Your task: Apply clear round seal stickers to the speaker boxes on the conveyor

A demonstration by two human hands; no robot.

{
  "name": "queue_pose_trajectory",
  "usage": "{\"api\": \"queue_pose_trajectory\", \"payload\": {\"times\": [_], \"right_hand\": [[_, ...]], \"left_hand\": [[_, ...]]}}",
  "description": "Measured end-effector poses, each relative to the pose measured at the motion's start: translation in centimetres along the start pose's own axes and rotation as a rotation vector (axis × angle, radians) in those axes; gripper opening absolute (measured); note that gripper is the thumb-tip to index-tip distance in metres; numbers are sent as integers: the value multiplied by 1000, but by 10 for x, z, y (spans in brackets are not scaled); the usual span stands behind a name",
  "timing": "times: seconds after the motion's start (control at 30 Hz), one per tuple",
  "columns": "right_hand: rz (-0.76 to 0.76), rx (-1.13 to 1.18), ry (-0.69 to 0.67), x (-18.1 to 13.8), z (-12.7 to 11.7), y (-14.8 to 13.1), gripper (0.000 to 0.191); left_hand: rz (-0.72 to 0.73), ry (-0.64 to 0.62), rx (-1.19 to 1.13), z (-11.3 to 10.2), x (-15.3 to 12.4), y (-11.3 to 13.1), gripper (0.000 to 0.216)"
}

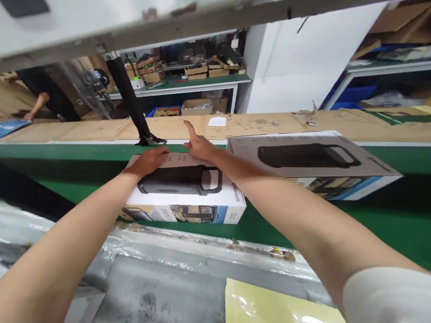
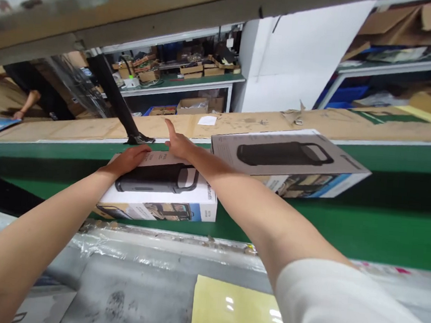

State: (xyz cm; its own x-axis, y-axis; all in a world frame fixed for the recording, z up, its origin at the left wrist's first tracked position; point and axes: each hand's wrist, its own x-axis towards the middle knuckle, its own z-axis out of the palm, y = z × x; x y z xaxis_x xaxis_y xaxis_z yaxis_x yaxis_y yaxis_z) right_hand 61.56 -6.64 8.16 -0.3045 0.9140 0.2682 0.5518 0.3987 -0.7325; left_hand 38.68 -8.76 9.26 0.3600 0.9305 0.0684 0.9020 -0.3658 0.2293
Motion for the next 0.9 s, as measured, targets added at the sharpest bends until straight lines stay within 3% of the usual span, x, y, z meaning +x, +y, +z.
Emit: {"api": "queue_pose_trajectory", "payload": {"times": [0.07,0.13,0.23,0.3,0.37,0.43,0.5,0.63,0.7,0.9], "right_hand": [[-34,28,105,-18,-23,2,84],[-99,64,210,-51,-48,5,74],[-103,144,335,-111,-83,11,41],[-42,191,417,-146,-99,13,25],[14,227,500,-171,-109,13,25],[40,284,553,-183,-113,11,30],[63,383,511,-186,-112,6,35],[145,613,221,-171,-100,-7,37],[181,693,140,-154,-89,-12,33],[239,778,93,-97,-53,-24,22]], "left_hand": [[-73,-38,39,-5,2,13,45],[-113,7,93,-2,2,42,48],[-56,92,100,19,-8,112,55],[-13,19,21,37,-22,159,74],[6,-49,-42,51,-38,194,91],[-6,-87,-62,57,-49,209,96],[-50,-134,-43,54,-50,208,97],[-174,-216,52,37,-36,180,93],[-239,-186,67,30,-31,163,88],[-330,3,-46,20,-39,122,67]]}}
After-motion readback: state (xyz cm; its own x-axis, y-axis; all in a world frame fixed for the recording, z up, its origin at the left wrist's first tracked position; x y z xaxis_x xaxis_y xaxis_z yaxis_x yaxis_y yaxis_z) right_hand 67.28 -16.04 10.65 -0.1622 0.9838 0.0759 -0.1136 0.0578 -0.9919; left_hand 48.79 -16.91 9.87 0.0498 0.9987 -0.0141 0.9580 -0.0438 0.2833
